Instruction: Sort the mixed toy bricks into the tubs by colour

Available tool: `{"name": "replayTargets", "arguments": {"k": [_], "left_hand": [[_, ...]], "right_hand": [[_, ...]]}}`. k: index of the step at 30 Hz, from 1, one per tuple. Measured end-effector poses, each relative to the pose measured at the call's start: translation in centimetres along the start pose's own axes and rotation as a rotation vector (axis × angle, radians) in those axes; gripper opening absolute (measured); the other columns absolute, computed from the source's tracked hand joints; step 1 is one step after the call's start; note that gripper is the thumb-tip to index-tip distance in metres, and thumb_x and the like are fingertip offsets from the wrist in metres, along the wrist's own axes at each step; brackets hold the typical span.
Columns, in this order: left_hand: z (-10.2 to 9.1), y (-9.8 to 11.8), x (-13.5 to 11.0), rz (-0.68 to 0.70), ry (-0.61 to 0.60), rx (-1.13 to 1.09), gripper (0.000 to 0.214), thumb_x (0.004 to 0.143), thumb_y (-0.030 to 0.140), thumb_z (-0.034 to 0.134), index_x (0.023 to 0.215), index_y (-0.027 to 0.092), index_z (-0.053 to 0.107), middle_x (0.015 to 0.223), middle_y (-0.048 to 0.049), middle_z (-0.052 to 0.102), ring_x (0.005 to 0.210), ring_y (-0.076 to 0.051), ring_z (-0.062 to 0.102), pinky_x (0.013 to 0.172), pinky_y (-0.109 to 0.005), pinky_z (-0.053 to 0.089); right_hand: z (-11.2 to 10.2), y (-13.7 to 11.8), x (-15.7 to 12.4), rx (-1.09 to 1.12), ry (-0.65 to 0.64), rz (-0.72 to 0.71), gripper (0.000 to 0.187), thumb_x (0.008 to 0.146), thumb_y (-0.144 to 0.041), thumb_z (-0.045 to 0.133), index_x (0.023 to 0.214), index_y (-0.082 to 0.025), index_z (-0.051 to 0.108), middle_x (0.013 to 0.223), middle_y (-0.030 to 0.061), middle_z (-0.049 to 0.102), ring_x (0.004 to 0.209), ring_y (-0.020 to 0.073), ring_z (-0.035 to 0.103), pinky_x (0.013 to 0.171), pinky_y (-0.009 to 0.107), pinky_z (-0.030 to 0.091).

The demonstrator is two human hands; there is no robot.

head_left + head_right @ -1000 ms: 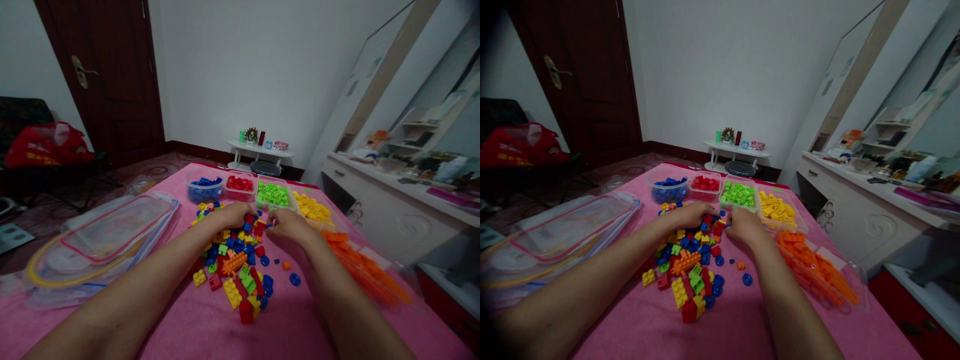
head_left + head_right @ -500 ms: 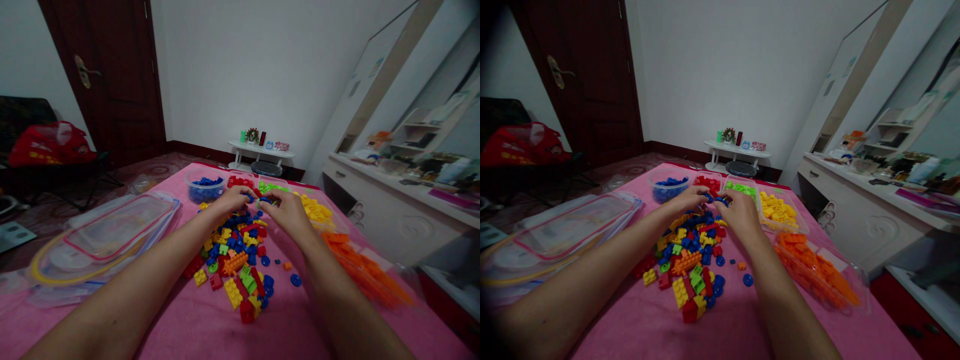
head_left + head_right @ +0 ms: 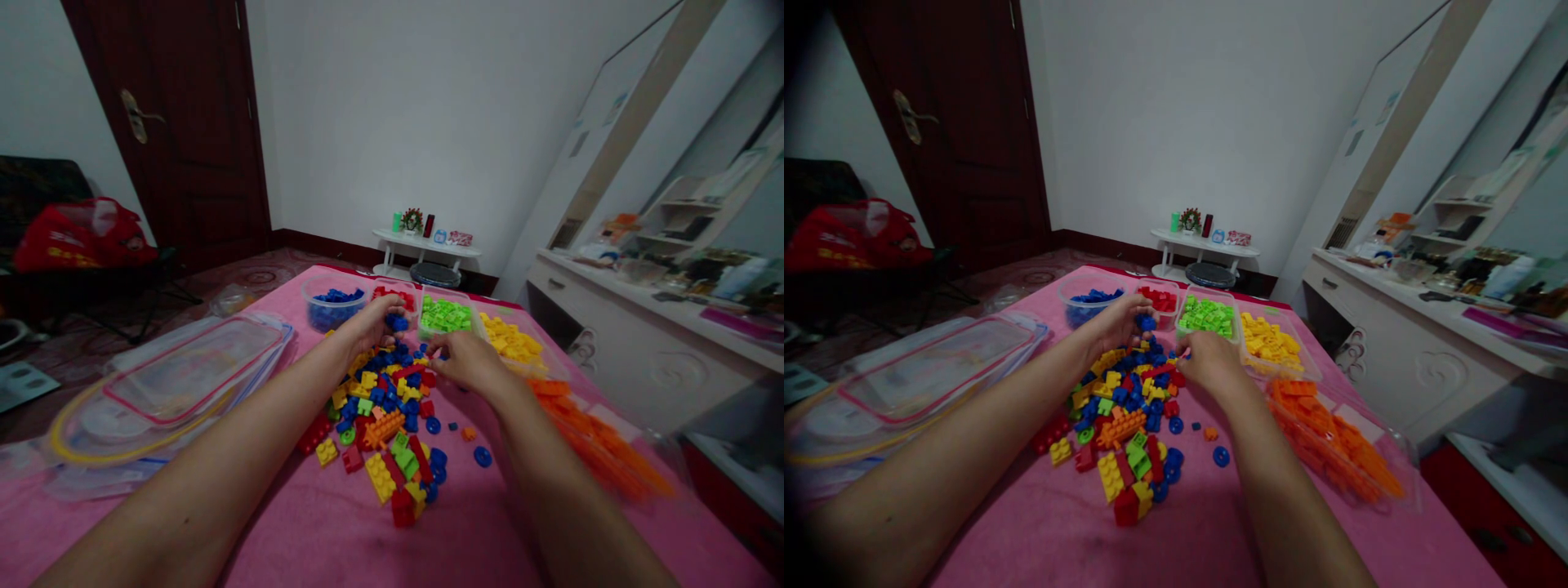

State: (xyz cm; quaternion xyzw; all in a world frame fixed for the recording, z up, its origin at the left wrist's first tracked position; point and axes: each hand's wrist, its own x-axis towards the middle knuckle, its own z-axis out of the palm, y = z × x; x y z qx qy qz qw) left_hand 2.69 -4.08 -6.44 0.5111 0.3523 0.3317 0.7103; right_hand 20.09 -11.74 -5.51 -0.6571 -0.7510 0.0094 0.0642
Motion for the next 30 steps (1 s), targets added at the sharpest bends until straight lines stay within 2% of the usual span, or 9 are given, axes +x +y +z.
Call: {"name": "replayTargets", "arguments": {"k": [3, 6, 9, 14, 20, 23, 27, 30], "left_hand": [[0.3, -0.1, -0.1, 0.056, 0.098, 0.213, 0.038, 0.069, 0.053, 0.054, 0.07, 0.015, 0.053, 0.063, 0.0013, 0.052, 0.046, -0.006, 0.041, 0.039, -0.016, 0.023], [0.6, -0.3, -0.3, 0.117, 0.175, 0.457, 0.036, 0.069, 0.05, 0.056, 0.068, 0.013, 0.058, 0.06, 0.0012, 0.051, 0.049, -0.006, 0.04, 0.042, -0.018, 0.025], [0.5, -0.7, -0.2, 0.183, 0.124, 0.628, 0.032, 0.069, 0.045, 0.056, 0.069, 0.013, 0.062, 0.06, 0.0017, 0.052, 0.052, -0.007, 0.042, 0.046, -0.019, 0.027], [0.0, -1.5, 0.5, 0.235, 0.035, 0.849, 0.034, 0.069, 0.045, 0.057, 0.057, 0.013, 0.058, 0.048, 0.0045, 0.039, 0.046, -0.007, 0.031, 0.045, -0.022, 0.021], [0.3, -1.4, 0.0, 0.264, 0.001, 0.933, 0.045, 0.07, 0.056, 0.054, 0.055, 0.013, 0.055, 0.047, 0.0048, 0.034, 0.046, -0.007, 0.027, 0.046, -0.024, 0.017], [0.6, -1.4, -0.2, 0.256, -0.04, 0.915, 0.049, 0.067, 0.06, 0.057, 0.053, 0.013, 0.053, 0.047, 0.0053, 0.031, 0.047, -0.007, 0.024, 0.047, -0.024, 0.015], [0.6, -1.7, 0.1, 0.276, -0.157, 0.916, 0.052, 0.066, 0.064, 0.056, 0.057, 0.013, 0.057, 0.049, 0.0052, 0.032, 0.048, -0.006, 0.023, 0.047, -0.024, 0.016], [0.5, -1.7, 0.3, 0.288, -0.129, 0.961, 0.048, 0.07, 0.059, 0.056, 0.061, 0.012, 0.061, 0.05, 0.0044, 0.038, 0.049, -0.007, 0.028, 0.047, -0.023, 0.019]], "right_hand": [[0.9, -1.2, -0.1, -0.011, -0.022, -0.115, 0.024, 0.074, -0.025, 0.057, 0.093, -0.029, 0.071, 0.096, 0.0031, 0.069, 0.089, 0.0213, 0.062, 0.071, 0.027, 0.041], [1.9, -1.9, -0.1, -0.083, -0.056, -0.122, 0.035, 0.073, -0.021, 0.057, 0.104, -0.029, 0.068, 0.104, 0.0064, 0.067, 0.094, 0.0243, 0.061, 0.075, 0.03, 0.042], [2.3, -2.0, -0.1, -0.133, -0.075, -0.092, 0.036, 0.071, -0.021, 0.057, 0.105, -0.028, 0.068, 0.101, 0.0082, 0.068, 0.093, 0.0261, 0.061, 0.072, 0.032, 0.043], [1.2, -1.3, -0.1, -0.133, -0.043, -0.002, 0.018, 0.068, -0.03, 0.06, 0.083, -0.023, 0.068, 0.084, 0.0069, 0.068, 0.079, 0.0231, 0.062, 0.06, 0.028, 0.04], [-1.0, 0.4, 0.0, -0.153, 0.006, 0.211, 0.021, 0.065, -0.04, 0.063, 0.073, -0.021, 0.065, 0.077, 0.0059, 0.065, 0.071, 0.0198, 0.059, 0.053, 0.026, 0.033], [-1.5, 1.0, 0.0, -0.088, 0.04, 0.205, 0.022, 0.067, -0.043, 0.06, 0.066, -0.02, 0.063, 0.068, 0.0044, 0.063, 0.064, 0.0166, 0.056, 0.05, 0.025, 0.029], [-1.7, 1.0, 0.0, -0.022, 0.054, 0.158, 0.026, 0.068, -0.046, 0.059, 0.065, -0.02, 0.062, 0.065, 0.0032, 0.062, 0.06, 0.0149, 0.055, 0.049, 0.025, 0.028], [-1.6, 1.1, 0.1, -0.09, 0.058, 0.235, 0.027, 0.065, -0.048, 0.062, 0.069, -0.021, 0.065, 0.073, 0.0058, 0.065, 0.068, 0.0182, 0.058, 0.051, 0.025, 0.031]]}}
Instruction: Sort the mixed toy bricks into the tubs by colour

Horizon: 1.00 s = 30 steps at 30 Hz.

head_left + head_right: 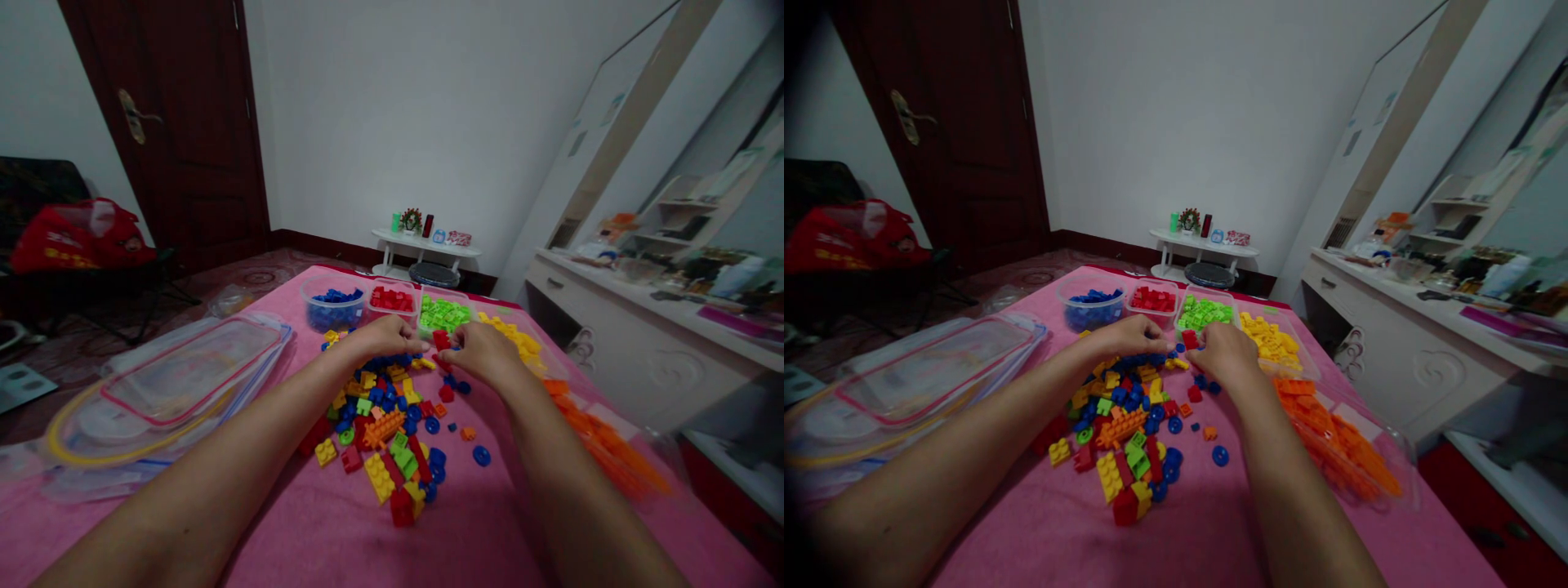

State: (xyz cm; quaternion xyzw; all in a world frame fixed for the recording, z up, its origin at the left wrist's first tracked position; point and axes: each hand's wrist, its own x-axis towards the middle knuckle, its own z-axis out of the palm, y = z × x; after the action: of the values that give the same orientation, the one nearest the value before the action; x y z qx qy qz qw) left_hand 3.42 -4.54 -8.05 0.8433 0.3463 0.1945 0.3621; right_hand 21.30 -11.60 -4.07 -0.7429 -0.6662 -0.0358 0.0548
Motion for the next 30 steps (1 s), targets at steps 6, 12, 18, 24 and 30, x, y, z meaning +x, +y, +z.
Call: {"name": "replayTargets", "arguments": {"k": [6, 12, 18, 24, 30], "left_hand": [[0.1, -0.2, -0.3, -0.081, 0.072, 0.277, 0.026, 0.068, 0.036, 0.064, 0.084, 0.018, 0.073, 0.074, -0.0024, 0.067, 0.067, -0.015, 0.056, 0.058, -0.022, 0.036], [0.9, 0.1, -0.7, -0.107, 0.065, 0.531, 0.032, 0.061, 0.032, 0.071, 0.092, 0.026, 0.073, 0.091, -0.005, 0.071, 0.083, -0.022, 0.062, 0.065, -0.025, 0.04], [0.8, 0.8, -0.2, -0.106, 0.114, 0.093, 0.027, 0.068, 0.041, 0.066, 0.074, 0.015, 0.07, 0.065, -0.0031, 0.062, 0.057, -0.012, 0.052, 0.049, -0.02, 0.033], [0.3, 2.4, 0.1, -0.332, -0.089, -1.171, 0.026, 0.083, 0.036, 0.049, 0.081, 0.012, 0.057, 0.064, -0.0027, 0.058, 0.045, -0.007, 0.049, 0.035, -0.012, 0.029], [0.9, 1.7, 0.3, -0.41, -0.196, -1.5, 0.037, 0.087, 0.044, 0.042, 0.08, 0.011, 0.055, 0.054, -0.0024, 0.055, 0.04, -0.01, 0.052, 0.031, -0.015, 0.038]], "right_hand": [[0.7, 0.9, 0.3, -0.101, -0.137, 0.098, 0.024, 0.061, -0.038, 0.07, 0.08, -0.023, 0.069, 0.09, 0.007, 0.067, 0.083, 0.0244, 0.061, 0.058, 0.029, 0.038], [2.0, 0.8, -0.1, -0.136, -0.313, 0.007, 0.025, 0.051, -0.037, 0.077, 0.069, -0.023, 0.067, 0.08, 0.004, 0.067, 0.076, 0.0232, 0.062, 0.059, 0.03, 0.041], [1.6, 1.4, 0.2, -0.029, -0.137, -0.042, 0.015, 0.059, -0.035, 0.07, 0.068, -0.023, 0.069, 0.072, 0.0046, 0.067, 0.07, 0.0206, 0.06, 0.053, 0.026, 0.035], [-0.7, -0.7, -0.2, 0.374, 0.288, -0.258, 0.019, 0.071, -0.033, 0.064, 0.081, -0.018, 0.07, 0.074, 0.0039, 0.068, 0.063, 0.0146, 0.057, 0.055, 0.025, 0.037], [0.6, -2.9, -0.4, 0.667, 0.442, -0.383, 0.032, 0.069, -0.028, 0.068, 0.099, -0.017, 0.067, 0.089, 0.0053, 0.067, 0.063, 0.0131, 0.056, 0.061, 0.026, 0.044]]}}
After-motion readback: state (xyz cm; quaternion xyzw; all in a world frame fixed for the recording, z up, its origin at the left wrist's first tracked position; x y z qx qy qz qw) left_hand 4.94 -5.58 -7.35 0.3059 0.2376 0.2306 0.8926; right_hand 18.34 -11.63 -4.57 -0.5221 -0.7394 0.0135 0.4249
